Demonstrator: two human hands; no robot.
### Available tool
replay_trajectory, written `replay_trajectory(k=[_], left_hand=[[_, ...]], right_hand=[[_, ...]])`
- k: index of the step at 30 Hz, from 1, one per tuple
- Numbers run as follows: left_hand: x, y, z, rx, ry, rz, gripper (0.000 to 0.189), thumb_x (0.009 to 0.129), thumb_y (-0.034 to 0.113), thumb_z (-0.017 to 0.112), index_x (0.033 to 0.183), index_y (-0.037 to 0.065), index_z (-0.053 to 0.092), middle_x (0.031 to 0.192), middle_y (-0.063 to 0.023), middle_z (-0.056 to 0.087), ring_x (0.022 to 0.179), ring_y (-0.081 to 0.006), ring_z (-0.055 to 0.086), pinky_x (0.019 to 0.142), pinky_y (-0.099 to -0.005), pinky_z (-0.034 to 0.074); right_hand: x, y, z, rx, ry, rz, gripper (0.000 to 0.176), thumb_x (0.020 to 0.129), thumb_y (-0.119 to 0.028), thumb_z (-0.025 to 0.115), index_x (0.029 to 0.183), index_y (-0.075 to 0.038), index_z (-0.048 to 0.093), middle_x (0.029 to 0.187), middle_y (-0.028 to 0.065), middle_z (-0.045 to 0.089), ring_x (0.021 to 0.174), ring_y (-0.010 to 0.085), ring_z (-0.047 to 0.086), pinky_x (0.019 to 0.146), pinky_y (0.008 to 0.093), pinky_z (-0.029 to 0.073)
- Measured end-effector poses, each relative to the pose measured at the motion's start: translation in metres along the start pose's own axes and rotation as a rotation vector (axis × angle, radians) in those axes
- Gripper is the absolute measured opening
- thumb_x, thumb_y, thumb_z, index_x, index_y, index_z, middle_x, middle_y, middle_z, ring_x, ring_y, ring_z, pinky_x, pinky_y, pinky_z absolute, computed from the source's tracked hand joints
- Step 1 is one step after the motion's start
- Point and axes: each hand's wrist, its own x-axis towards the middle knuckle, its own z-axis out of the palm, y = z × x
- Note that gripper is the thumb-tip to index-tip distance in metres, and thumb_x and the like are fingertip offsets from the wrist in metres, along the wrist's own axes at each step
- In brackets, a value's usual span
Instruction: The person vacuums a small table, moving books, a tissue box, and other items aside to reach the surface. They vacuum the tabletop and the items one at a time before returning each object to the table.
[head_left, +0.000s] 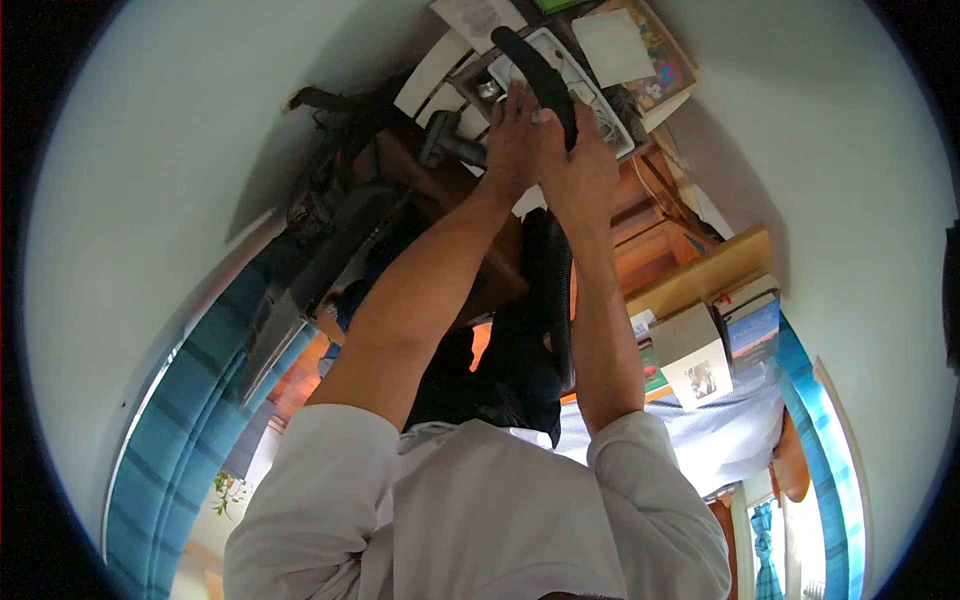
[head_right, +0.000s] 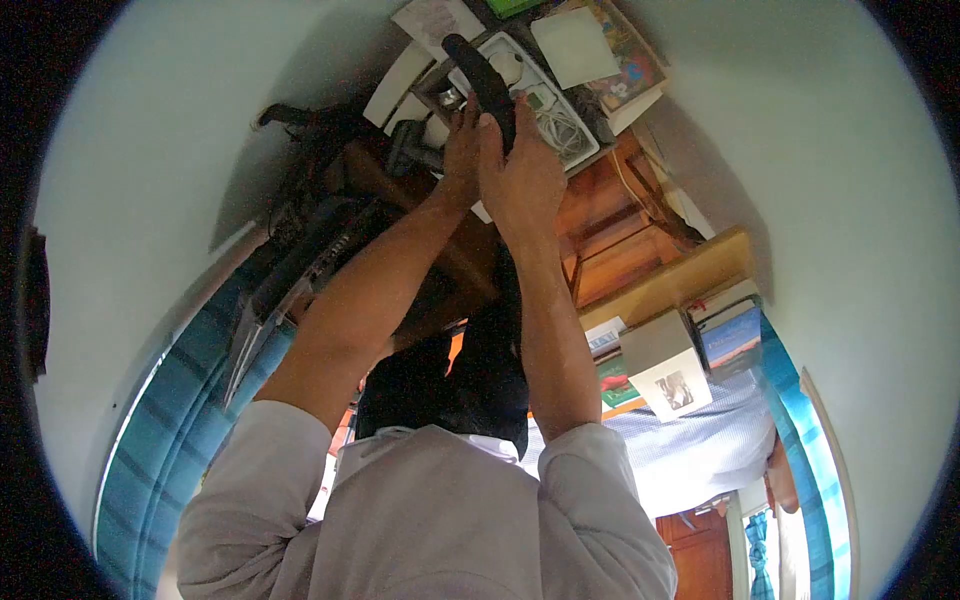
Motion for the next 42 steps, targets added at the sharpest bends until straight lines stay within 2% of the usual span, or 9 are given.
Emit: replay_trajectory(k=[9,15,17,21,27,29,34,37,42], left_hand=[[0.0,-0.005,0.015,0.197,0.187,0.103,0.063,0.1,0.035,0.059,0.157,0.013,0.043,0.171,-0.0182,0.02,0.159,-0.0418,0.013,0.125,-0.0554,0.021],[0.004,-0.014,0.024,-0.341,0.368,0.199,0.068,0.095,0.035,0.063,0.156,0.012,0.044,0.162,-0.0249,0.036,0.155,-0.0452,0.02,0.123,-0.0558,0.024],[-0.002,0.001,0.001,0.255,0.093,0.101,0.066,0.097,0.037,0.062,0.157,0.015,0.044,0.164,-0.0225,0.033,0.156,-0.0438,0.018,0.123,-0.0564,0.026],[-0.001,0.001,0.012,0.182,0.203,0.08,0.063,0.102,0.039,0.057,0.159,0.021,0.04,0.167,-0.0195,0.029,0.157,-0.0421,0.019,0.123,-0.0571,0.026],[-0.009,-0.004,0.017,0.081,0.421,0.165,0.064,0.102,0.04,0.063,0.159,0.03,0.036,0.164,-0.0238,0.032,0.151,-0.0497,0.028,0.119,-0.0627,0.032],[-0.045,-0.002,0.007,0.133,0.461,0.163,0.066,0.103,0.04,0.061,0.159,0.017,0.033,0.161,-0.0278,0.034,0.149,-0.0521,0.03,0.118,-0.0624,0.033],[-0.1,-0.007,0.044,-0.67,0.548,-0.735,0.074,0.098,0.037,0.07,0.143,-0.014,0.041,0.155,-0.0372,0.034,0.143,-0.0452,0.042,0.117,-0.0538,0.034],[-0.062,-0.034,0.081,-1.193,0.417,-1.162,0.086,0.097,0.047,0.071,0.149,-0.008,0.03,0.151,-0.0308,0.04,0.142,-0.0433,0.042,0.117,-0.0595,0.035],[-0.042,-0.058,0.06,-1.174,0.283,-0.928,0.081,0.1,0.055,0.063,0.145,-0.008,0.04,0.144,-0.0265,0.051,0.127,-0.0403,0.057,0.104,-0.0547,0.047]], right_hand=[[0.016,0.033,0.025,-0.229,0.019,-0.061,0.056,0.104,-0.041,0.052,0.136,0.005,0.056,0.097,0.0314,0.072,0.09,0.0475,0.072,0.077,0.0552,0.057],[0.015,0.027,0.031,-0.231,-0.043,-0.059,0.055,0.105,-0.042,0.05,0.139,0.001,0.055,0.103,0.0324,0.071,0.094,0.0489,0.071,0.081,0.0557,0.057],[0.015,0.028,0.025,-0.257,-0.072,-0.039,0.058,0.104,-0.044,0.05,0.141,0.0,0.053,0.099,0.0311,0.073,0.086,0.0472,0.073,0.075,0.0547,0.059],[-0.018,-0.02,-0.041,-0.015,0.006,0.159,0.052,0.104,-0.043,0.054,0.129,0.002,0.06,0.103,0.0302,0.071,0.101,0.0477,0.069,0.089,0.0531,0.052],[-0.067,-0.034,-0.11,0.244,0.043,0.258,0.035,0.108,-0.036,0.055,0.108,-0.002,0.063,0.078,0.0045,0.06,0.063,0.0126,0.059,0.057,0.0279,0.048],[-0.074,-0.029,-0.115,0.518,0.0,0.269,0.027,0.109,-0.031,0.054,0.105,-0.006,0.063,0.073,-0.0004,0.055,0.053,0.0055,0.051,0.048,0.0217,0.039],[-0.089,-0.013,-0.117,0.665,-0.039,0.337,0.027,0.108,-0.033,0.057,0.107,-0.007,0.062,0.07,-0.001,0.055,0.051,0.0077,0.051,0.046,0.0231,0.04],[-0.1,-0.009,-0.124,0.633,-0.073,0.426,0.027,0.108,-0.034,0.058,0.109,-0.007,0.062,0.071,-0.0006,0.056,0.05,0.0081,0.051,0.046,0.0228,0.04],[-0.121,-0.009,-0.129,0.504,-0.209,0.481,0.03,0.108,-0.033,0.056,0.115,-0.004,0.061,0.069,0.0001,0.055,0.052,0.0072,0.051,0.047,0.024,0.041]])
